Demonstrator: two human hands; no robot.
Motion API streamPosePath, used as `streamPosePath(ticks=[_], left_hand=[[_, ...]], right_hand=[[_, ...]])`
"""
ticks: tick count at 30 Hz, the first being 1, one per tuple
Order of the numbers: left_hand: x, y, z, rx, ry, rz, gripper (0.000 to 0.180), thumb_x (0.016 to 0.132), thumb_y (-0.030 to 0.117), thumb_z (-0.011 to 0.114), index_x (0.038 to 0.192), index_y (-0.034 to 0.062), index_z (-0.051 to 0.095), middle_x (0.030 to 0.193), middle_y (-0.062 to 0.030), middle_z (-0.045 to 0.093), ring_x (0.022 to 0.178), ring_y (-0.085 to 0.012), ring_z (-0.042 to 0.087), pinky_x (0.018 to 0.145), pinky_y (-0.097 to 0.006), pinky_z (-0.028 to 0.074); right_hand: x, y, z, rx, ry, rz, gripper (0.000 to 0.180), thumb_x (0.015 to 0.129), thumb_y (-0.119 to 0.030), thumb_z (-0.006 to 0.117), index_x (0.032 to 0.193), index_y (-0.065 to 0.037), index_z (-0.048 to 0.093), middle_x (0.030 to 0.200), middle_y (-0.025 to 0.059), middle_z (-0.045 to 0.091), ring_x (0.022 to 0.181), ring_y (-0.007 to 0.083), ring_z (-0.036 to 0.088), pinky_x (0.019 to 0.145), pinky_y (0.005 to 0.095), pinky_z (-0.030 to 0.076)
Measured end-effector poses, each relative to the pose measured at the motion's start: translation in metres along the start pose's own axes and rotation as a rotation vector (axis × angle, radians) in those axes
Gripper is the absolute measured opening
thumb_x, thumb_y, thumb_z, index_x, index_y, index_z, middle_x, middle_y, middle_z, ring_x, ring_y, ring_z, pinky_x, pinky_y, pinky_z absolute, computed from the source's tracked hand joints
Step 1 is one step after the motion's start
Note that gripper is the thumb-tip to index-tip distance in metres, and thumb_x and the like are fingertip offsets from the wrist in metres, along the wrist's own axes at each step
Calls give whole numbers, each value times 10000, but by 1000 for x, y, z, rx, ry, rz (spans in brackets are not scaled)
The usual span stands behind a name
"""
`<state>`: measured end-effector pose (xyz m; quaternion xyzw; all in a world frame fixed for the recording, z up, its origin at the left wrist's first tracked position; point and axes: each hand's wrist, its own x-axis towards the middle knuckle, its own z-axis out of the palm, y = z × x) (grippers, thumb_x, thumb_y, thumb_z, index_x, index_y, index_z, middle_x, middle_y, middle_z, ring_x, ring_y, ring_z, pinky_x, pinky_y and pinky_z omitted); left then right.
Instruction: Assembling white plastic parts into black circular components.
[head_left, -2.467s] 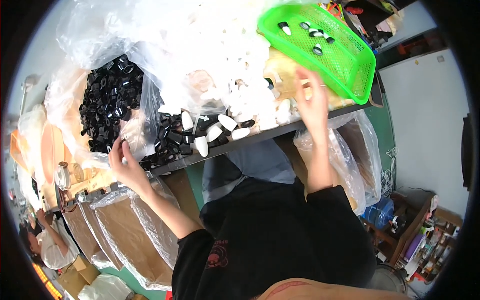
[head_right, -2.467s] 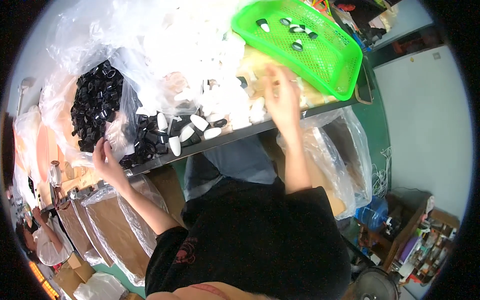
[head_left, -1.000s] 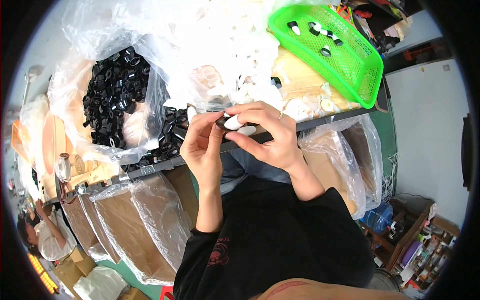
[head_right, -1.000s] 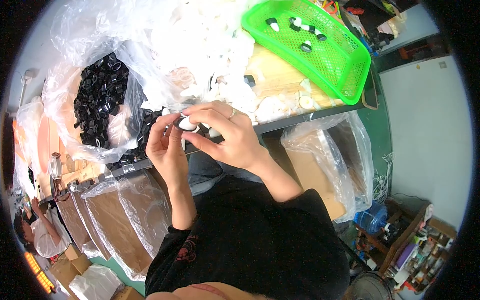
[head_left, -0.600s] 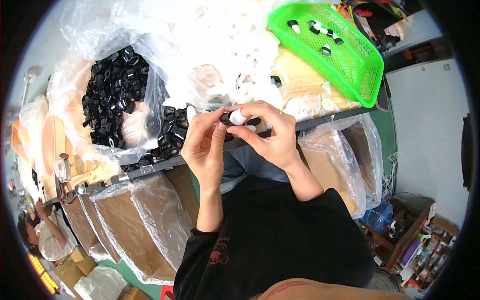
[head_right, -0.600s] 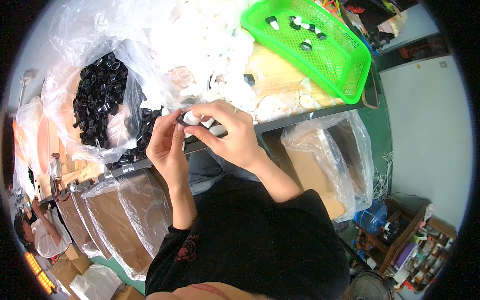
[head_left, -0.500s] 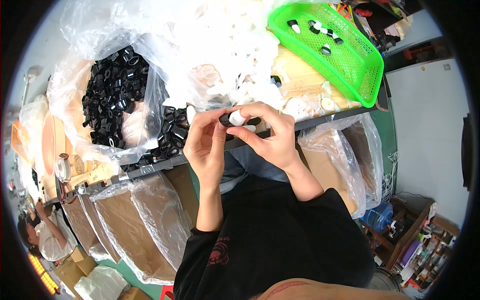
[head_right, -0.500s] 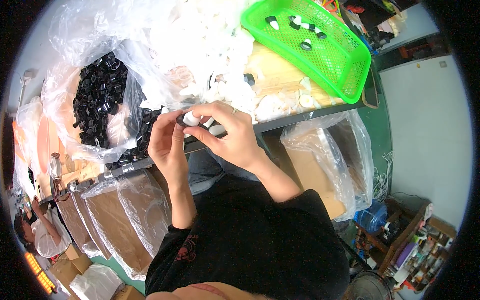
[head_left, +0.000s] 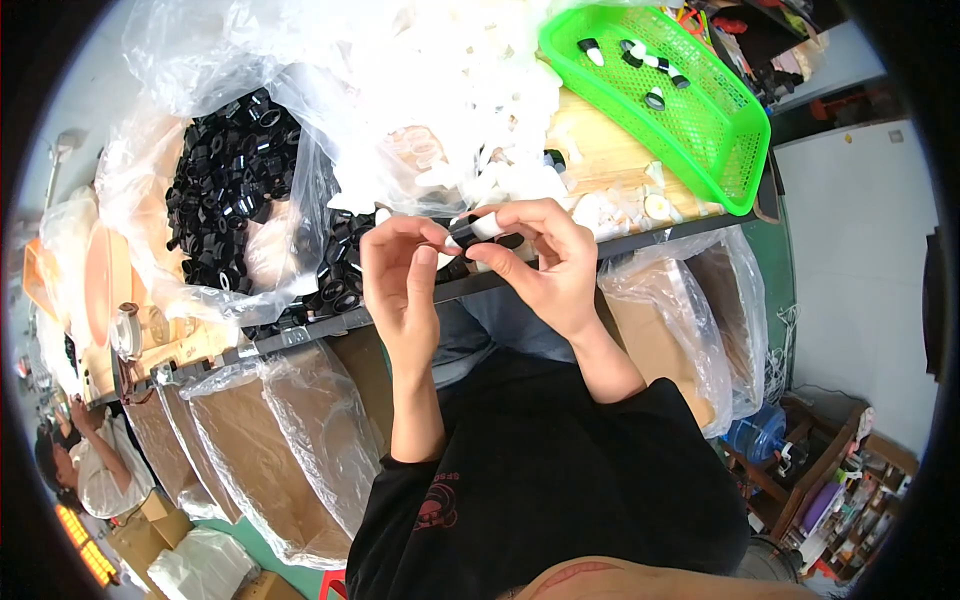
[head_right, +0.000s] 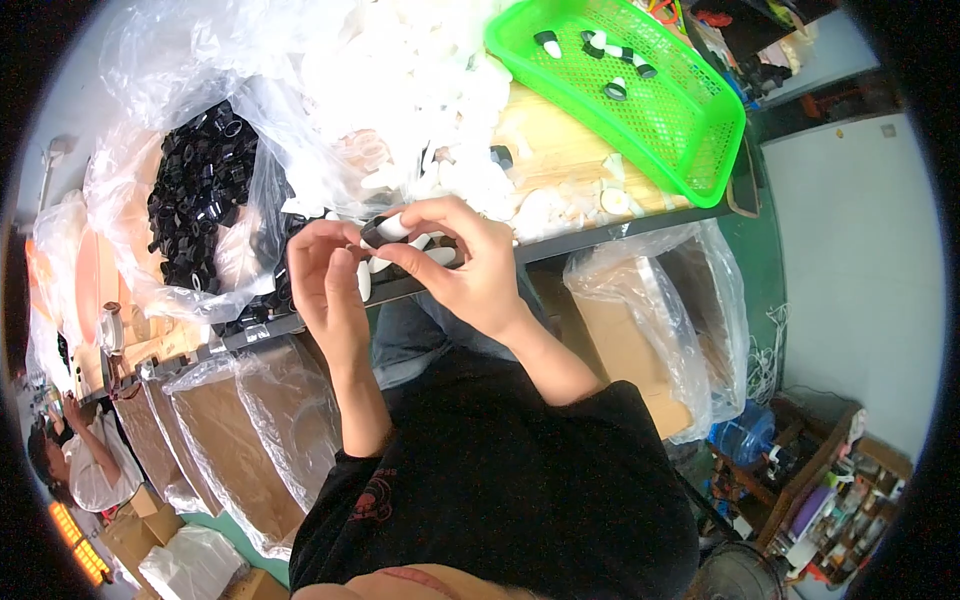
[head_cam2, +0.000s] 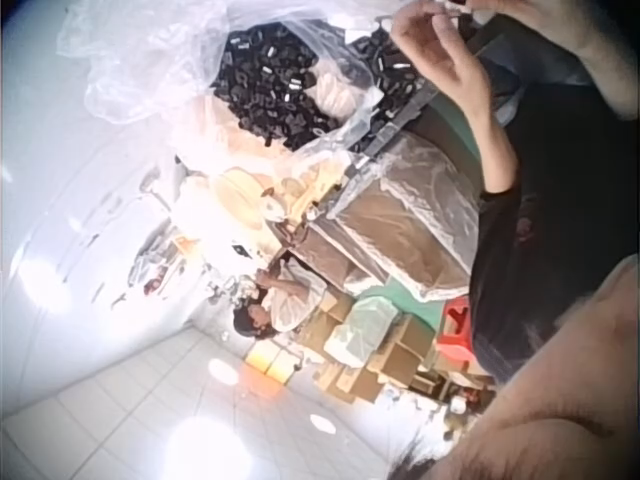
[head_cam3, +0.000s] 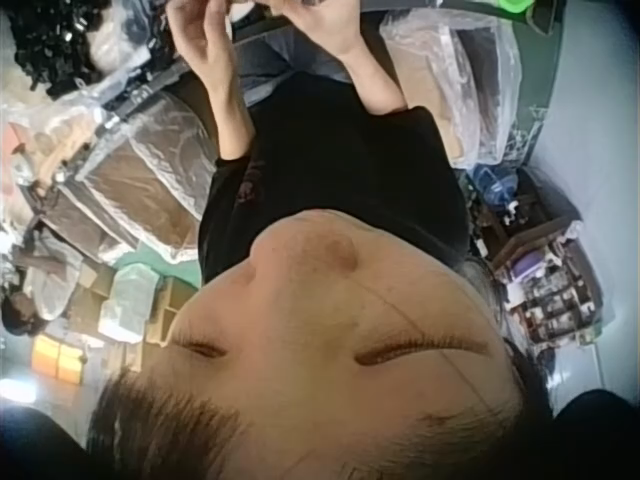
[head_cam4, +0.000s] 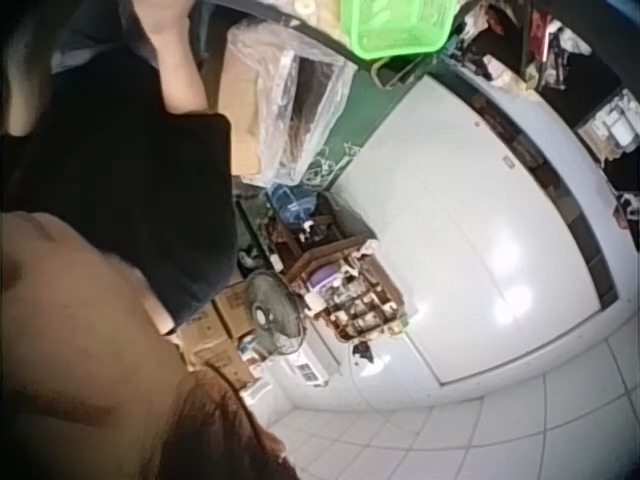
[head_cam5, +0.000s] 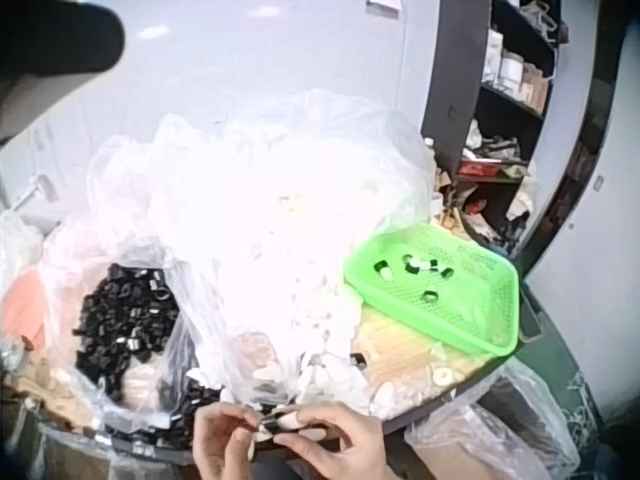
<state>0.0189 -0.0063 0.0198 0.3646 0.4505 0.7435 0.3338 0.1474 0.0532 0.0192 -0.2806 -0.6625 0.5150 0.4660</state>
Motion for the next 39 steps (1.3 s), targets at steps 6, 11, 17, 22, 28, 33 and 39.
streamPosePath(ticks=[6,11,17,22,28,33,39], left_hand=[[-3,-4,-2,139,-123,-13,32,950,9,546,936,-19,538,907,-47,534,774,-91,515,680,-214,425],[-10,-12,-2,123,-83,-31,51,947,16,560,907,-14,552,883,-41,533,765,-91,501,686,-212,407],[-4,-5,-34,98,124,-62,112,985,86,503,931,-4,541,885,-48,566,761,-100,520,701,-225,412],[-6,-10,-29,41,-8,-51,111,970,103,539,966,-7,554,1022,-101,577,869,-156,548,772,-271,451],[-2,-16,-13,-375,-124,-163,98,950,69,572,1020,3,594,1361,-212,490,1092,-230,574,894,-340,503],[-10,-20,-10,-106,68,-174,66,915,12,615,965,-24,639,1249,-187,588,915,-136,590,817,-262,490],[-7,-16,-11,-145,-48,-141,27,877,-6,637,879,-33,637,1088,-188,636,1010,-199,608,830,-279,483]], right_hand=[[1,-1,-1,274,1,75,302,790,85,725,1040,57,559,1065,182,655,975,183,642,863,300,534],[-2,4,-5,325,78,128,251,793,84,724,1017,74,611,1071,172,659,922,171,645,826,275,524],[8,-1,-21,378,262,105,129,815,80,702,936,75,657,1048,153,669,893,148,639,814,259,513],[6,-3,-13,365,109,116,219,834,82,682,1032,49,593,1085,115,631,951,142,617,854,261,496],[2,-6,1,-132,-15,47,261,770,25,744,1002,5,626,1043,93,670,859,108,584,779,251,480],[6,-15,2,-205,-24,-95,180,800,-28,726,964,9,662,1048,110,647,865,155,614,749,257,492],[7,-9,2,-117,-51,-60,136,853,-88,707,937,15,673,1018,114,663,856,162,630,758,263,494]])
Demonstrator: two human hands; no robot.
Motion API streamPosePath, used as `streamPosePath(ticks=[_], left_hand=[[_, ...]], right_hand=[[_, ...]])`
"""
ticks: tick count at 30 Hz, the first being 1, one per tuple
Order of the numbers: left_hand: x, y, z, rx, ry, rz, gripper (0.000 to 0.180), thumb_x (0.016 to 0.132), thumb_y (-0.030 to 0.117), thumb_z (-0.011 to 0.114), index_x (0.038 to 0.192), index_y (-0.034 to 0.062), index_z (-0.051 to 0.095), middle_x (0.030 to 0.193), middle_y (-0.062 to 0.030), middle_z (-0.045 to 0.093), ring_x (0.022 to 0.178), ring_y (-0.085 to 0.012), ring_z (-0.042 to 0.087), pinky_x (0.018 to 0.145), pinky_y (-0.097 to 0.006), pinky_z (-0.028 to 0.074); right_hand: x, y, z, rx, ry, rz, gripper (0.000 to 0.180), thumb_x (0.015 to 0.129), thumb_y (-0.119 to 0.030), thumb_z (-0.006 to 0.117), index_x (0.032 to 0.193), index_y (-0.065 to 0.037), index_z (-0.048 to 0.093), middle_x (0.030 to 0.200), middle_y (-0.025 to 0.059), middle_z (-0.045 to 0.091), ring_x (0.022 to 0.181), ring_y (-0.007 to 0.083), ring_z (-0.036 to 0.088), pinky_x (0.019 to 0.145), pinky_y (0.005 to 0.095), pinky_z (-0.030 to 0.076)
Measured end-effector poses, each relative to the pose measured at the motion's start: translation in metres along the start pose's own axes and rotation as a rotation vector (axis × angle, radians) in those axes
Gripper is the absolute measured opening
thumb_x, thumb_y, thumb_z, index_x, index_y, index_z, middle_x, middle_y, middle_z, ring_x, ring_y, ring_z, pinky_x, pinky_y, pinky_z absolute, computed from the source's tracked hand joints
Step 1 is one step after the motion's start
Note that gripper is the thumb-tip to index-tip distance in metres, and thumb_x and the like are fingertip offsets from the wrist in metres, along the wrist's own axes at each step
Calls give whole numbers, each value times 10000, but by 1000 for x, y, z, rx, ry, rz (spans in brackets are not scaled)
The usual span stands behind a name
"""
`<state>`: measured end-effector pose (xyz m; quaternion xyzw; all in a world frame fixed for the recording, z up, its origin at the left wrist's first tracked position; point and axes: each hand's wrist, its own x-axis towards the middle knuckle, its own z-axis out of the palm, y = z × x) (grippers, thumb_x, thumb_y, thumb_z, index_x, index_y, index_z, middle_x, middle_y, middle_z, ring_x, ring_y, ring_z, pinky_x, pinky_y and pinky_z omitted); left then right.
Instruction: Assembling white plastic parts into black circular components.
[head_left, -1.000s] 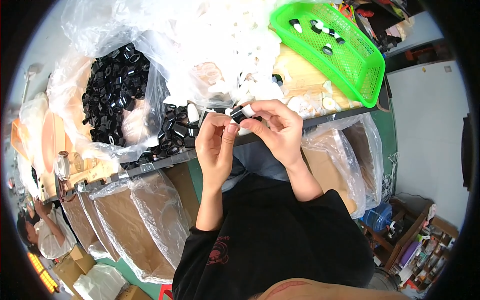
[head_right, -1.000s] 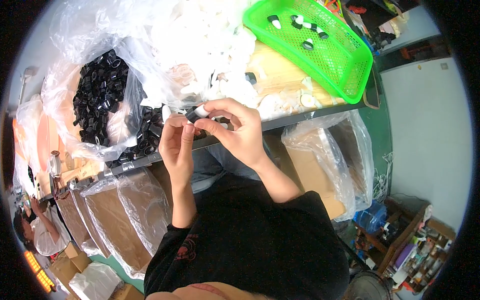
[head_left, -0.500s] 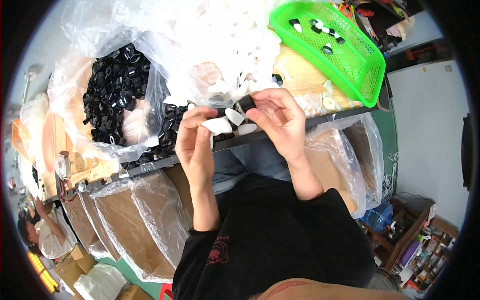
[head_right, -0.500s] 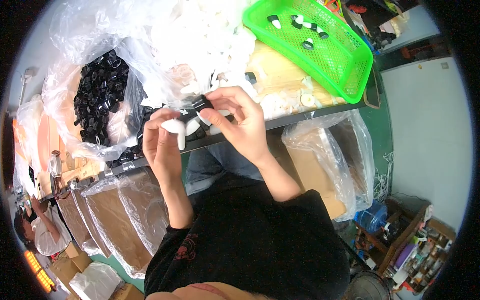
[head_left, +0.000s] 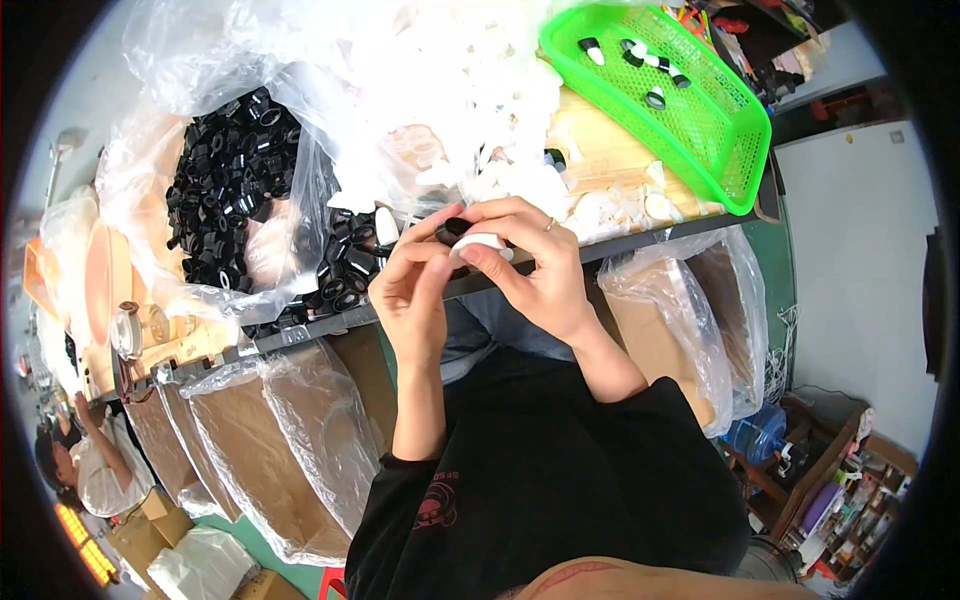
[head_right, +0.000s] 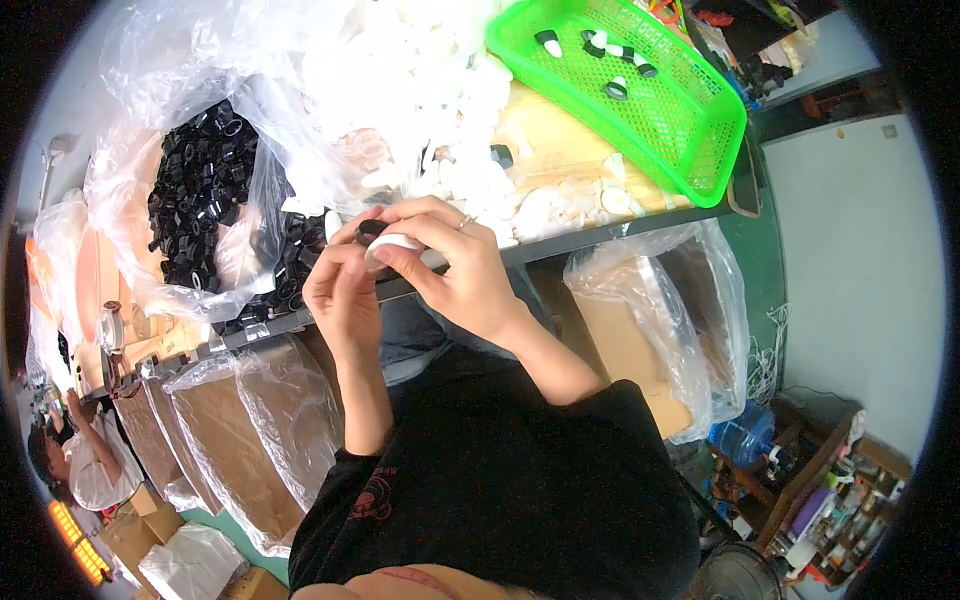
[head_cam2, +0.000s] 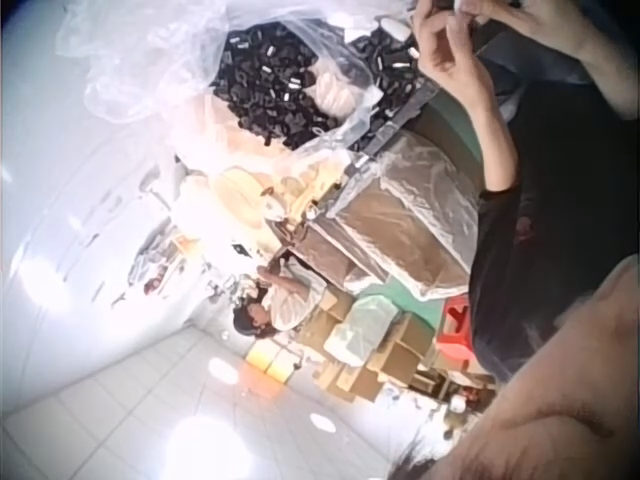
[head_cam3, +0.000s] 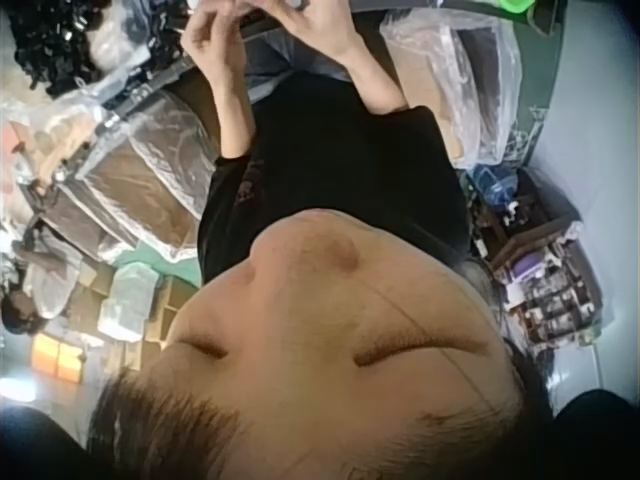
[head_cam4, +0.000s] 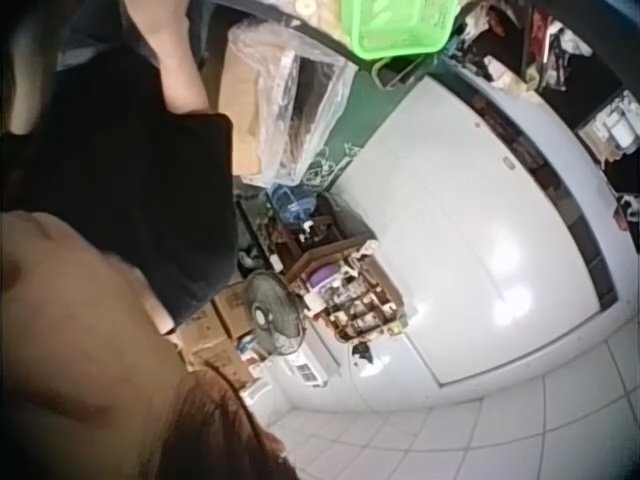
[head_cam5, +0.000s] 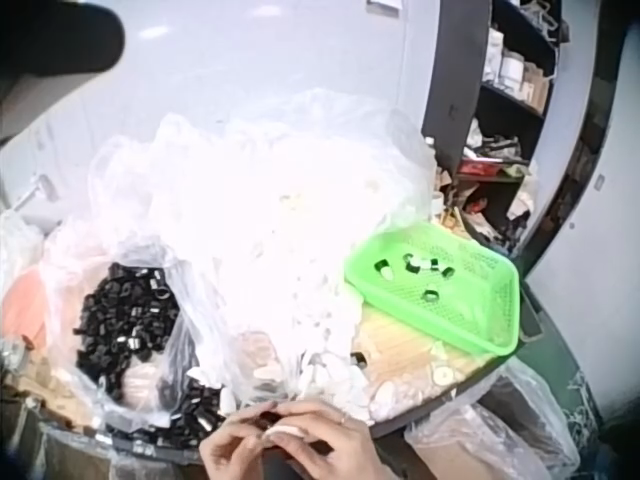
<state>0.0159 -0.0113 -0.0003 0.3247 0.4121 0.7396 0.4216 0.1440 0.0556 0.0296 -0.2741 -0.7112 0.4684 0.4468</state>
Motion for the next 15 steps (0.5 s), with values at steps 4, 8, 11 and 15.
streamPosePath(ticks=[4,8,11,15], left_hand=[[0,-6,-4,-110,38,72,28,881,-16,632,897,-31,615,1046,-191,646,1135,-312,577,896,-309,461],[0,-6,-2,-178,100,52,267,868,-70,630,1122,-37,558,1178,-212,631,1071,-222,619,913,-306,491],[0,-6,1,-207,62,-16,384,862,-66,641,1232,-38,541,1225,-220,601,993,-183,631,861,-312,557],[-2,-9,-3,-195,58,15,350,870,-61,634,1211,-46,555,1207,-180,595,986,-193,630,867,-314,559]], right_hand=[[-1,-5,-3,-33,-46,90,143,850,-93,715,938,13,676,981,95,696,805,143,632,736,260,498],[-2,-4,2,-22,-17,109,142,854,-88,709,947,12,671,959,89,705,807,147,643,709,262,506],[-3,-1,9,-56,145,-42,129,840,-65,713,942,2,671,951,86,709,821,165,656,705,268,512],[1,1,8,-215,150,-162,138,803,-32,733,926,-10,674,949,86,708,826,200,667,700,285,520]])
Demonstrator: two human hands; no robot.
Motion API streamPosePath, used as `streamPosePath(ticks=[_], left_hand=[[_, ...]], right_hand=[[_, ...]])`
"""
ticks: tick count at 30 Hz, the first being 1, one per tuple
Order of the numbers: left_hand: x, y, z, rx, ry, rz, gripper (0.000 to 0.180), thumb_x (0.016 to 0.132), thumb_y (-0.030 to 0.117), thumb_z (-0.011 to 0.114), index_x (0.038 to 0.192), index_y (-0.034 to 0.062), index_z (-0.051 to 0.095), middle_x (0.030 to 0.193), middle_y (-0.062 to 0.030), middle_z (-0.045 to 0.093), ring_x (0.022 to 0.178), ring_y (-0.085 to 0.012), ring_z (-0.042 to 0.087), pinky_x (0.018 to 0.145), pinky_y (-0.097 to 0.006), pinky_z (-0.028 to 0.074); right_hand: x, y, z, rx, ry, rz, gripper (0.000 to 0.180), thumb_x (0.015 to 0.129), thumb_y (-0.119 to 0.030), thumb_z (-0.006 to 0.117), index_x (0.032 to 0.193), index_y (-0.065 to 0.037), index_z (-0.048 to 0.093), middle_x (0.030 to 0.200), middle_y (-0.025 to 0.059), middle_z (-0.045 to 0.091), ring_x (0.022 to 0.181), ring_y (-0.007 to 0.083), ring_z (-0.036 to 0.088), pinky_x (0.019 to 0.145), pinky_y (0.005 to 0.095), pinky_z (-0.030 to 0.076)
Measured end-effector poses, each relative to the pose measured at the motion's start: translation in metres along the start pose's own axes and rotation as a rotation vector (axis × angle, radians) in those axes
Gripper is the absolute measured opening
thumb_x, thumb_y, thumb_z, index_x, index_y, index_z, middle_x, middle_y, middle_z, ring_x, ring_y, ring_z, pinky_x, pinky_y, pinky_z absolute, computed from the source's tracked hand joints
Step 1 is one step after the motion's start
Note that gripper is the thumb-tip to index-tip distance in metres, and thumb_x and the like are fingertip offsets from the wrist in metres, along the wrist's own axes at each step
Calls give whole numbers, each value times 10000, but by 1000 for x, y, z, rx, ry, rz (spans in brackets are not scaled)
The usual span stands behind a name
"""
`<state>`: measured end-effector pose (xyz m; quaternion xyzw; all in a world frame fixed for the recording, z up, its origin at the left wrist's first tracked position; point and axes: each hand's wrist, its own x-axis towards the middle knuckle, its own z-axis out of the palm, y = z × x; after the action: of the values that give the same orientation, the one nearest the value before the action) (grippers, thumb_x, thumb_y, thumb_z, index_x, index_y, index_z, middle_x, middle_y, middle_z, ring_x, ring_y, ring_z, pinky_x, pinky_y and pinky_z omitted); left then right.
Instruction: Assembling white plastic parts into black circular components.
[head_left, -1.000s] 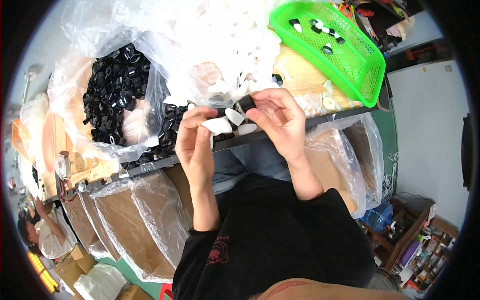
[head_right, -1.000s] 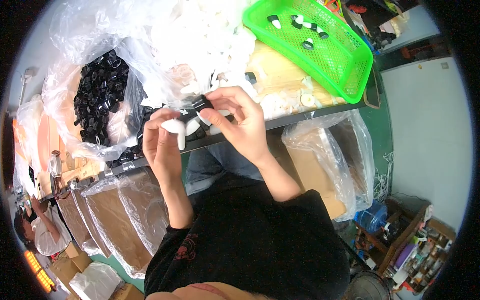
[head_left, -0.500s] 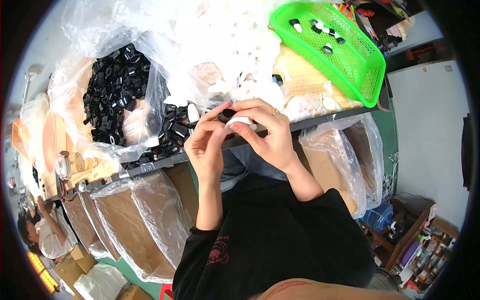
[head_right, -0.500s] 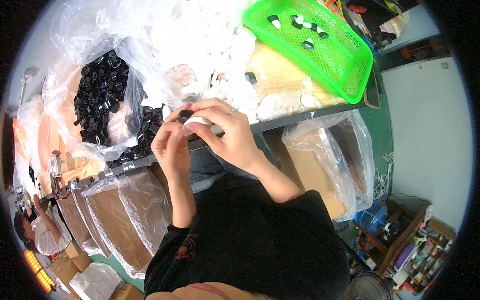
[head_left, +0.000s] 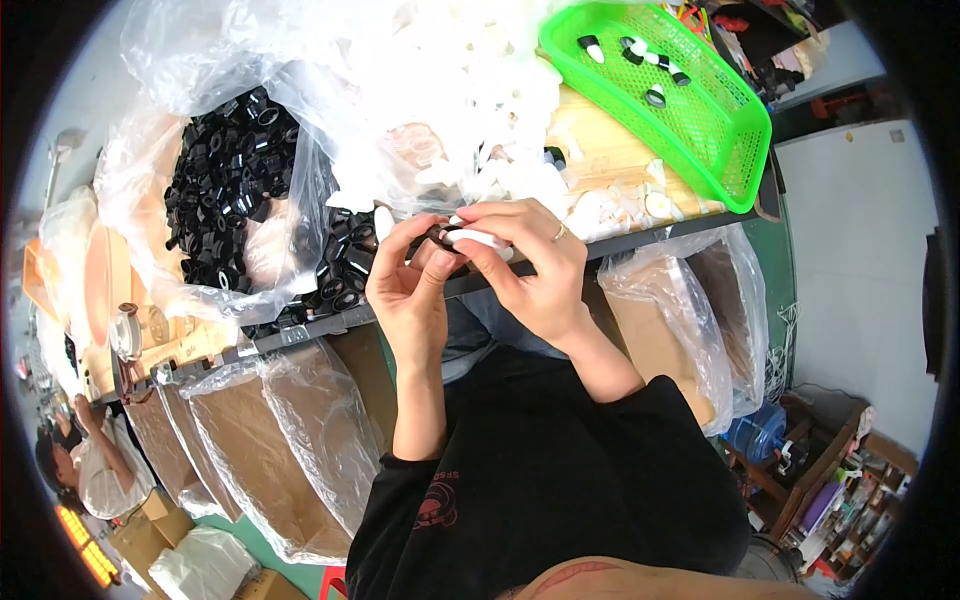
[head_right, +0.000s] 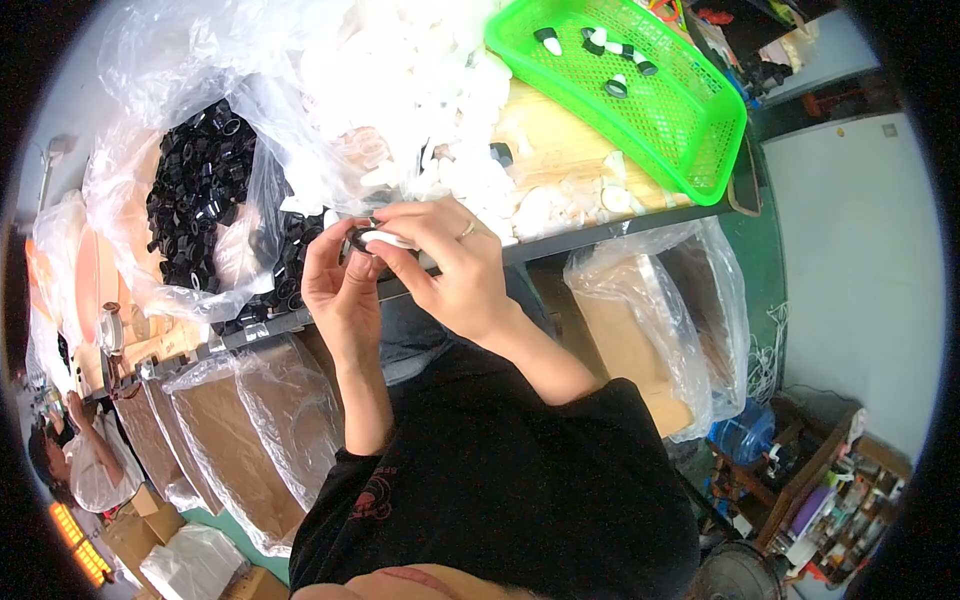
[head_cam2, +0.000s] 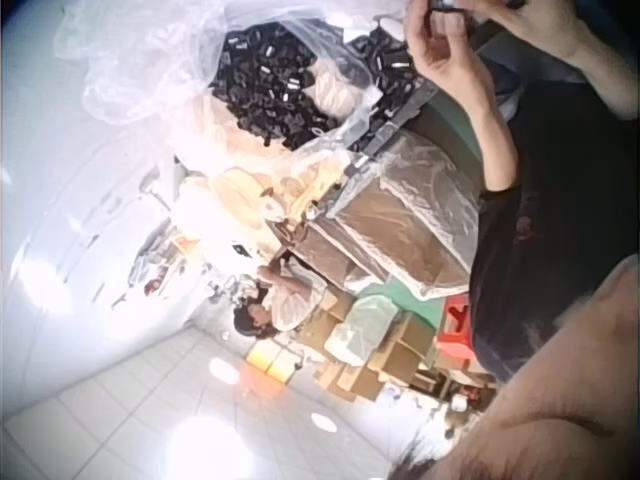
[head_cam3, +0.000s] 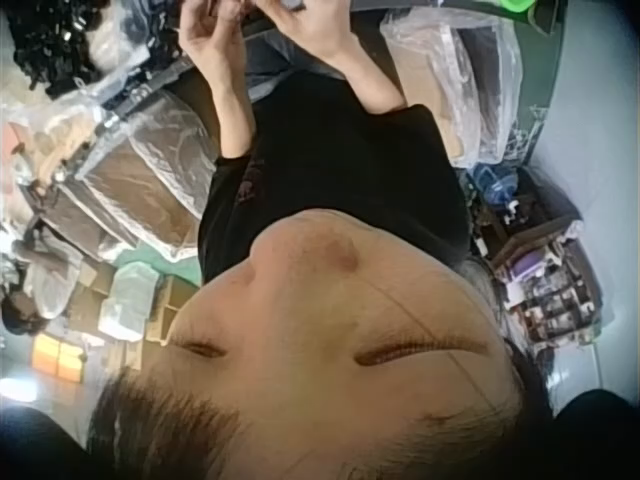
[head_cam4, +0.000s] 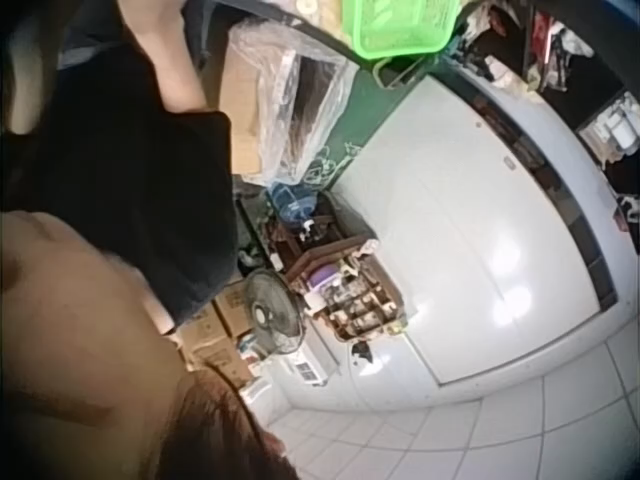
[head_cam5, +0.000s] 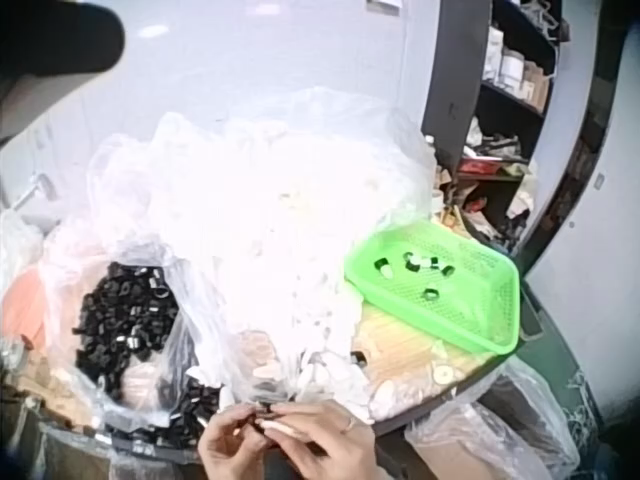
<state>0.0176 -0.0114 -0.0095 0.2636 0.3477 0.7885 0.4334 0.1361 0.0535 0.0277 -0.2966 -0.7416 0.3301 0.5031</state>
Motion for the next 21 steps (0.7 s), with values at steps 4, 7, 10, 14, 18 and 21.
streamPosePath(ticks=[4,7,10,14,18,21], left_hand=[[-1,3,3,47,15,6,276,898,-51,598,1175,-52,591,1161,-129,576,979,-192,626,844,-326,582],[-1,2,6,54,43,6,247,911,-48,578,1156,-52,609,1146,-119,572,976,-181,623,810,-324,597],[-2,2,6,93,56,27,235,915,-49,571,1145,-53,618,1132,-111,571,963,-166,620,786,-312,604],[-2,2,7,151,72,40,228,909,-51,580,1132,-48,630,1102,-89,574,915,-125,603,776,-290,602],[-3,1,9,206,91,41,223,905,-49,591,1120,-32,645,1079,-75,581,893,-102,588,758,-265,593],[-2,2,10,265,101,61,218,905,-43,596,1113,-16,658,1066,-70,590,899,-96,586,732,-245,583]], right_hand=[[-1,3,3,-166,20,-118,194,733,16,758,907,-13,678,937,83,704,795,232,663,682,299,525],[-2,4,4,-227,48,-164,217,713,27,762,912,-13,684,939,81,703,784,233,661,673,305,527],[-4,4,6,-238,57,-179,231,713,28,760,930,-7,688,951,81,701,776,231,659,662,306,530],[-7,7,9,-273,67,-218,231,742,7,751,964,11,689,997,91,697,766,232,660,643,302,533],[-9,9,10,-313,71,-238,237,772,-38,744,994,22,688,1025,98,695,763,235,661,636,305,535],[-9,9,10,-306,47,-231,260,795,-84,734,1025,27,685,1049,104,690,774,234,660,648,309,536]])
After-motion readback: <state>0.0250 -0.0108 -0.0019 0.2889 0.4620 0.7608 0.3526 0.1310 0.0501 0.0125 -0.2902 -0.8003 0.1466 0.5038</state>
